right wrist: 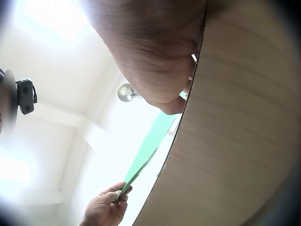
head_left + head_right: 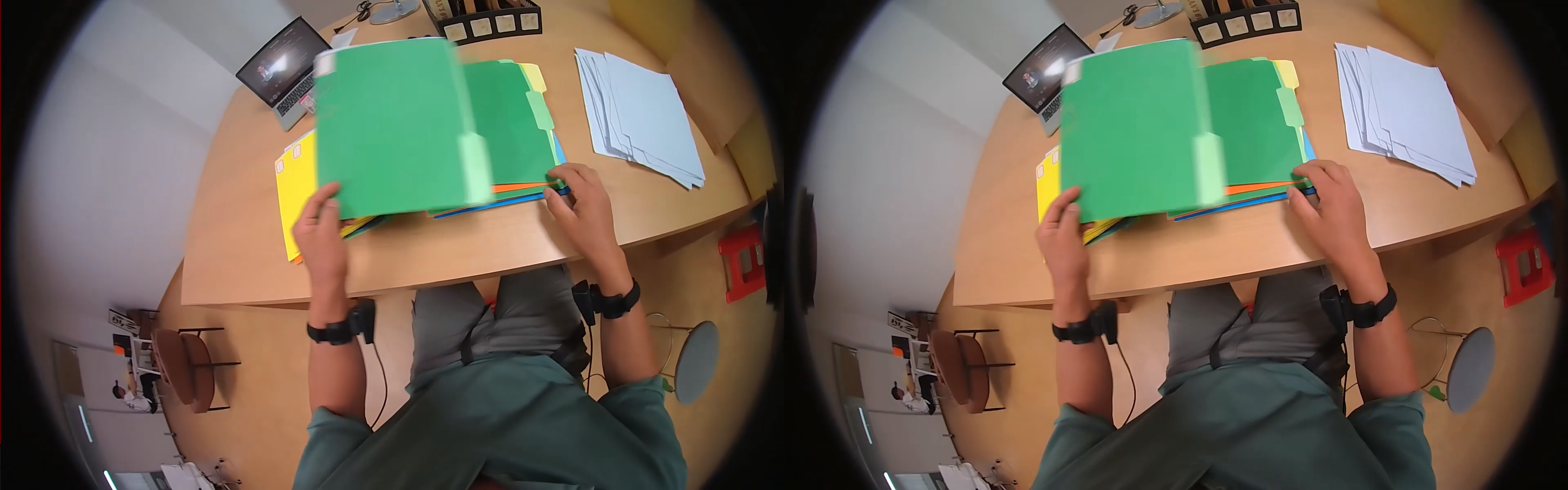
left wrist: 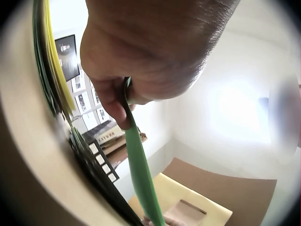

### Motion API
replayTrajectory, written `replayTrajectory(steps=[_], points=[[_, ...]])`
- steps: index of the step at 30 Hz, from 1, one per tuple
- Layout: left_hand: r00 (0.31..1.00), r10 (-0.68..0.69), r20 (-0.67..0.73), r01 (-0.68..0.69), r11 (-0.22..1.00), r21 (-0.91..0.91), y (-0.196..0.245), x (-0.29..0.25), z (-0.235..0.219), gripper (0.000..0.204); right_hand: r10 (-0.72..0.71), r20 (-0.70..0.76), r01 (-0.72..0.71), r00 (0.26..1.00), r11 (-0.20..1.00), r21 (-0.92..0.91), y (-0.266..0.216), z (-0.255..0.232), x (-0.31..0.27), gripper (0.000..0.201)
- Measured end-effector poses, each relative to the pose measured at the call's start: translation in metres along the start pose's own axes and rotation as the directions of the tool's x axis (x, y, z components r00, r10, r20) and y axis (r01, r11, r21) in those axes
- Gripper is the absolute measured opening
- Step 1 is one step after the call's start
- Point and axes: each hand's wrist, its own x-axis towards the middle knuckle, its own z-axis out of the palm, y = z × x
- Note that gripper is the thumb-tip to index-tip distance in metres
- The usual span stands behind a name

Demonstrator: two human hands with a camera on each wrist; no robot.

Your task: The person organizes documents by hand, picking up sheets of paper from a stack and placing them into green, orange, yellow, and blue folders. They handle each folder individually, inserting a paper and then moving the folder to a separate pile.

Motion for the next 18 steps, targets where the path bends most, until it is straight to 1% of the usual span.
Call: replayTrajectory(steps=[1,3,4,6,7,8,9,10,11,12,13,15,16,18], points=[[1.000,0.003,0.008,-0.003,1.000,0.010,-0.007,0.011,-0.017,0.027,0.004,0.008,-0.004,1.000,1.000,0.007,0.000,-0.001,0.000,0.029],[0.993,-0.104,-0.054,0.104,0.995,0.005,-0.023,0.032,-0.051,0.029,0.018,0.010,-0.019,1.000,1.000,0.022,-0.001,-0.003,-0.001,0.028],[0.994,-0.100,-0.046,0.101,0.995,0.016,-0.029,0.038,-0.063,0.029,0.016,0.011,-0.016,1.000,1.000,0.016,-0.002,-0.003,-0.001,0.027],[0.985,-0.168,-0.048,0.174,0.965,0.194,-0.042,0.045,-0.088,0.032,0.018,0.007,-0.018,1.000,1.000,0.015,-0.002,-0.003,-0.001,0.027],[0.985,-0.165,-0.043,0.170,0.965,0.201,-0.054,0.048,-0.101,0.032,0.002,0.001,-0.002,1.000,1.000,0.012,-0.002,-0.003,-0.002,0.026],[0.999,-0.043,-0.013,0.044,0.889,0.456,-0.067,0.050,-0.115,0.035,-0.014,-0.006,0.014,1.000,1.000,0.006,-0.001,-0.004,-0.002,0.026],[0.996,0.069,0.049,-0.084,0.736,0.671,-0.069,0.049,-0.118,0.038,-0.007,-0.011,0.007,1.000,1.000,0.007,-0.001,-0.004,-0.002,0.026],[0.996,0.069,0.056,-0.088,0.734,0.673,-0.072,0.045,-0.121,0.038,-0.025,-0.016,0.025,1.000,1.000,0.008,0.000,-0.004,-0.002,0.026],[0.977,0.194,0.087,-0.188,0.600,0.777,-0.072,0.039,-0.119,0.042,-0.044,-0.020,0.044,0.999,0.999,0.009,0.000,-0.005,-0.002,0.026],[0.941,0.311,0.135,-0.269,0.441,0.856,-0.067,0.034,-0.112,0.047,-0.040,-0.022,0.041,0.999,0.999,0.009,0.000,-0.005,-0.002,0.026],[0.941,0.310,0.139,-0.271,0.441,0.855,-0.063,0.029,-0.102,0.047,-0.038,-0.015,0.038,0.999,0.999,0.011,0.000,-0.005,-0.002,0.026],[0.920,0.226,0.319,-0.391,0.525,0.756,-0.037,0.012,-0.068,0.053,-0.036,-0.002,0.036,0.999,0.999,0.011,-0.001,-0.005,-0.002,0.026],[0.922,0.224,0.317,-0.388,0.527,0.756,-0.029,0.004,-0.055,0.053,-0.027,-0.001,0.027,1.000,0.999,0.022,-0.001,-0.005,-0.002,0.026],[0.882,0.149,0.447,-0.450,0.545,0.707,-0.019,-0.003,-0.035,0.057,-0.016,-0.004,0.016,1.000,0.999,0.032,-0.001,-0.004,-0.001,0.026]])
